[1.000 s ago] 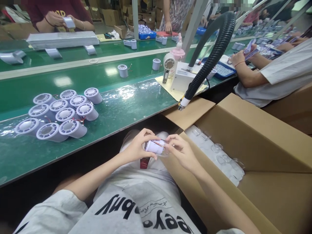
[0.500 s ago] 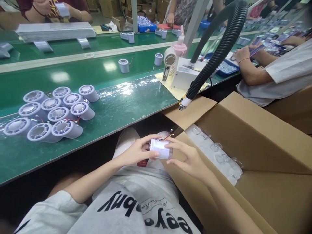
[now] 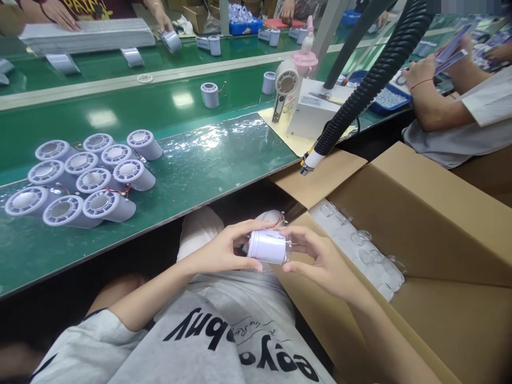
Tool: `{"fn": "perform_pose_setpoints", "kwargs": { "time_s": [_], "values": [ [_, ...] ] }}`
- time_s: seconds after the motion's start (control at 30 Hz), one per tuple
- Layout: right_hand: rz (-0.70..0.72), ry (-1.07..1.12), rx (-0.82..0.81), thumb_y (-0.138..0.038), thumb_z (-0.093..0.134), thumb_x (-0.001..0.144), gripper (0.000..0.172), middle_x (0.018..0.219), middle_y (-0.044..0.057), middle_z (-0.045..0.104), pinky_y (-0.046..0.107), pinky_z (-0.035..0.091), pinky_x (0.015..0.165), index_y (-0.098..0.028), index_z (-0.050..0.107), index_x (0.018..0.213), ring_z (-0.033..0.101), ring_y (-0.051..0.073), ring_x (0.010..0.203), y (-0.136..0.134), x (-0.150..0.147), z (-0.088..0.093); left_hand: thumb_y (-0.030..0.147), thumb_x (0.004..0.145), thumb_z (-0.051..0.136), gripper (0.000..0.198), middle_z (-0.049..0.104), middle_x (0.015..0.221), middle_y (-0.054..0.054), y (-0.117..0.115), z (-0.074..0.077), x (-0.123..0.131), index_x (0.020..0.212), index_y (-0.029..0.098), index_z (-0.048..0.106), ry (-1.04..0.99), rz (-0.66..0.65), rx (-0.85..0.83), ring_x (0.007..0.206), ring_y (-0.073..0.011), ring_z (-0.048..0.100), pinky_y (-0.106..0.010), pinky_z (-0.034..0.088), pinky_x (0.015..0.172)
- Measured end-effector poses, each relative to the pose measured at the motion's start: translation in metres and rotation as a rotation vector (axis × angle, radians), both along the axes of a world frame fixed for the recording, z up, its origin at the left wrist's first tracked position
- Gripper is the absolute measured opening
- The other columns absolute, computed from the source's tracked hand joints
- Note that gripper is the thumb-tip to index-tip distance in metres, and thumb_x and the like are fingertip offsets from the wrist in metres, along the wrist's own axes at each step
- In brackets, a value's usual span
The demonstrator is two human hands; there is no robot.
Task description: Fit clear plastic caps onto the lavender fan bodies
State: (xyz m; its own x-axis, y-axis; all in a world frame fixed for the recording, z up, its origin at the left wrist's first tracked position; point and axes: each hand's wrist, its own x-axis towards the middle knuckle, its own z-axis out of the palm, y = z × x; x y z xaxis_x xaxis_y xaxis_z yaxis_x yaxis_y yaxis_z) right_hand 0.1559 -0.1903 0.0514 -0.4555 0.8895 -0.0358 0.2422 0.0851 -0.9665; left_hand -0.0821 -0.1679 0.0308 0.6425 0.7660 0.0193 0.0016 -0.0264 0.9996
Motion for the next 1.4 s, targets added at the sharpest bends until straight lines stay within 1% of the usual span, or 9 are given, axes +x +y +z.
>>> {"fn": "perform_pose_setpoints", "kwargs": {
  "time_s": [0.2, 0.4, 0.5, 0.67, 0.8, 0.93, 1.07, 1.17, 1.4],
  "values": [
    [-0.022, 0.035, -0.086, -0.032, 0.075, 0.079, 0.041, 0.125, 0.006, 0.062, 0.039, 0.058, 0.092, -0.028, 0.057, 0.116, 0.062, 0.025, 0.113, 0.002, 0.001, -0.002, 0.02, 0.069, 0.081, 0.077, 0.05, 0.144, -0.008, 0.001, 0.003, 0.0, 0.138, 0.032, 0.05, -0.01, -0.017, -0.011, 0.13, -0.0266, 0.05, -0.039, 0.046, 0.106],
    [-0.05, 0.109, -0.139, -0.031, 0.075, 0.079, 0.042, 0.128, 0.005, 0.06, 0.039, 0.056, 0.094, -0.029, 0.056, 0.117, 0.06, 0.024, 0.116, 0.005, 0.0, -0.012, 0.018, 0.065, 0.083, 0.082, 0.049, 0.146, -0.011, 0.007, -0.005, 0.001, 0.139, 0.029, 0.048, -0.07, 0.022, -0.2, 0.128, -0.0274, 0.053, -0.04, 0.048, 0.104],
    [-0.134, 0.258, -0.146, -0.033, 0.076, 0.077, 0.043, 0.129, 0.007, 0.059, 0.039, 0.055, 0.093, -0.028, 0.054, 0.114, 0.059, 0.024, 0.116, 0.014, -0.002, -0.034, 0.02, 0.065, 0.084, 0.083, 0.053, 0.141, -0.013, 0.028, -0.018, 0.012, 0.139, 0.026, 0.048, -0.153, 0.053, -0.312, 0.123, -0.0279, 0.057, -0.039, 0.05, 0.099],
    [-0.478, 0.382, -0.063, -0.048, 0.081, 0.064, 0.059, 0.125, 0.012, 0.059, 0.043, 0.05, 0.097, -0.025, 0.047, 0.107, 0.058, 0.028, 0.116, 0.05, -0.003, -0.078, 0.03, 0.062, 0.086, 0.073, 0.059, 0.135, -0.015, 0.085, -0.041, 0.053, 0.128, 0.016, 0.059, -0.26, 0.198, -0.408, 0.124, -0.0284, 0.055, -0.043, 0.039, 0.108],
    [-0.564, 0.408, 0.03, -0.053, 0.075, 0.068, 0.06, 0.125, 0.015, 0.058, 0.047, 0.046, 0.102, -0.025, 0.041, 0.109, 0.059, 0.029, 0.116, 0.078, 0.004, -0.097, 0.039, 0.065, 0.083, 0.069, 0.063, 0.128, -0.016, 0.121, -0.042, 0.081, 0.126, 0.014, 0.06, -0.265, 0.143, -0.39, 0.118, -0.0274, 0.06, -0.043, 0.04, 0.106],
    [-0.577, 0.437, 0.079, -0.053, 0.075, 0.069, 0.059, 0.123, 0.015, 0.06, 0.048, 0.048, 0.099, -0.025, 0.041, 0.109, 0.062, 0.03, 0.111, 0.094, 0.009, -0.104, 0.042, 0.07, 0.079, 0.066, 0.065, 0.125, -0.017, 0.137, -0.04, 0.088, 0.126, 0.014, 0.06, -0.238, 0.095, -0.357, 0.116, -0.0257, 0.062, -0.04, 0.043, 0.103],
    [-0.518, 0.437, 0.111, -0.048, 0.076, 0.07, 0.055, 0.121, 0.014, 0.061, 0.046, 0.051, 0.096, -0.024, 0.044, 0.109, 0.064, 0.028, 0.108, 0.1, 0.01, -0.104, 0.041, 0.07, 0.08, 0.068, 0.06, 0.132, -0.017, 0.138, -0.038, 0.079, 0.128, 0.015, 0.057, -0.19, 0.124, -0.328, 0.115, -0.0255, 0.061, -0.039, 0.045, 0.1],
    [-0.422, 0.408, 0.121, -0.044, 0.078, 0.069, 0.051, 0.123, 0.013, 0.061, 0.045, 0.053, 0.094, -0.024, 0.048, 0.106, 0.062, 0.028, 0.111, 0.094, 0.012, -0.096, 0.033, 0.067, 0.083, 0.07, 0.058, 0.133, -0.015, 0.126, -0.034, 0.064, 0.129, 0.018, 0.055, -0.155, 0.141, -0.307, 0.114, -0.025, 0.061, -0.039, 0.045, 0.1],
    [-0.152, 0.139, 0.185, -0.021, 0.078, 0.074, 0.041, 0.131, 0.007, 0.058, 0.044, 0.047, 0.105, -0.026, 0.06, 0.111, 0.051, 0.026, 0.126, 0.044, 0.022, -0.046, 0.022, 0.065, 0.084, 0.075, 0.057, 0.135, -0.012, 0.068, -0.013, 0.027, 0.133, 0.023, 0.052, -0.016, -0.03, -0.11, 0.119, -0.0267, 0.058, -0.041, 0.045, 0.102]
  ]
}}
